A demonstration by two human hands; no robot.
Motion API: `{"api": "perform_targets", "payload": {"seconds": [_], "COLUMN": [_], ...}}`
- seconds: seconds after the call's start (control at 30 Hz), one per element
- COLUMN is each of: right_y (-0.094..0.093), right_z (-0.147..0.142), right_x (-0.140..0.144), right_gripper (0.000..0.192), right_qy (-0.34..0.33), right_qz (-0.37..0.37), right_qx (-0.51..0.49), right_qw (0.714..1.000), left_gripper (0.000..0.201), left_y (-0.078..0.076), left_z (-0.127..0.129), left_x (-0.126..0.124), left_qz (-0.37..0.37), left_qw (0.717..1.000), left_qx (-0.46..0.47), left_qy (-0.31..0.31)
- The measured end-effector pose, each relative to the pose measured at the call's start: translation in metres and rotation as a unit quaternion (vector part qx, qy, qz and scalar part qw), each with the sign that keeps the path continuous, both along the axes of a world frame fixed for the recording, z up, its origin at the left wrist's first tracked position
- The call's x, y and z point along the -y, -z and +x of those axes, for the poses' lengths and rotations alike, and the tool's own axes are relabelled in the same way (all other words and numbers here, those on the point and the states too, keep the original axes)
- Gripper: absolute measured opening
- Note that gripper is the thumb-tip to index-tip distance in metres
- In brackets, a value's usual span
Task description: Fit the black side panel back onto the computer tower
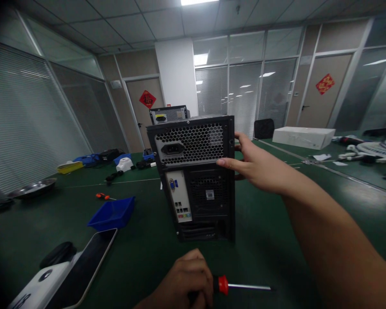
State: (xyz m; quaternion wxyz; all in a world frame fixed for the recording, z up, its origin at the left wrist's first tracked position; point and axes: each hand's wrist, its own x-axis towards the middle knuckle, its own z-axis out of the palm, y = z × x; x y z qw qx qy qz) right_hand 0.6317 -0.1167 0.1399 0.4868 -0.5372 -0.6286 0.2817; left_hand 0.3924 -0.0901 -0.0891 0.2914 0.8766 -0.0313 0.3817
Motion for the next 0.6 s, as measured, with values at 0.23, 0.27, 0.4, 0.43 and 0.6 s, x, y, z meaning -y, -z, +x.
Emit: {"api": "perform_targets", "payload": {"seconds": [0.23,0.27,0.4,0.43,0.6], "right_y": [0.003,0.003,0.007,0.007,0.008], "right_z": [0.008,0.010,0.016,0.017,0.020], "right_x": [-0.004,-0.005,-0.007,-0.008,-0.010], "right_gripper": [0.092,0.092,0.090,0.090,0.084], "right_qy": [-0.012,-0.010,0.007,0.009,0.014], "right_qz": [-0.014,-0.009,0.025,0.033,0.045], "right_qx": [0.006,0.016,0.047,0.051,0.069], "right_qw": [1.000,1.000,0.999,0.998,0.997], "left_gripper": [0.019,0.019,0.019,0.019,0.021], "left_y": [-0.003,-0.004,-0.004,-0.004,-0.004], "left_z": [0.001,0.001,0.001,0.001,-0.001], "left_x": [0.002,0.002,0.002,0.002,0.001], "left_qz": [0.004,0.006,-0.002,-0.002,0.006], "left_qw": [1.000,1.000,1.000,1.000,1.000], "left_qx": [0.000,-0.002,-0.012,-0.014,-0.016], "left_qy": [-0.011,-0.014,-0.021,-0.021,-0.022]}}
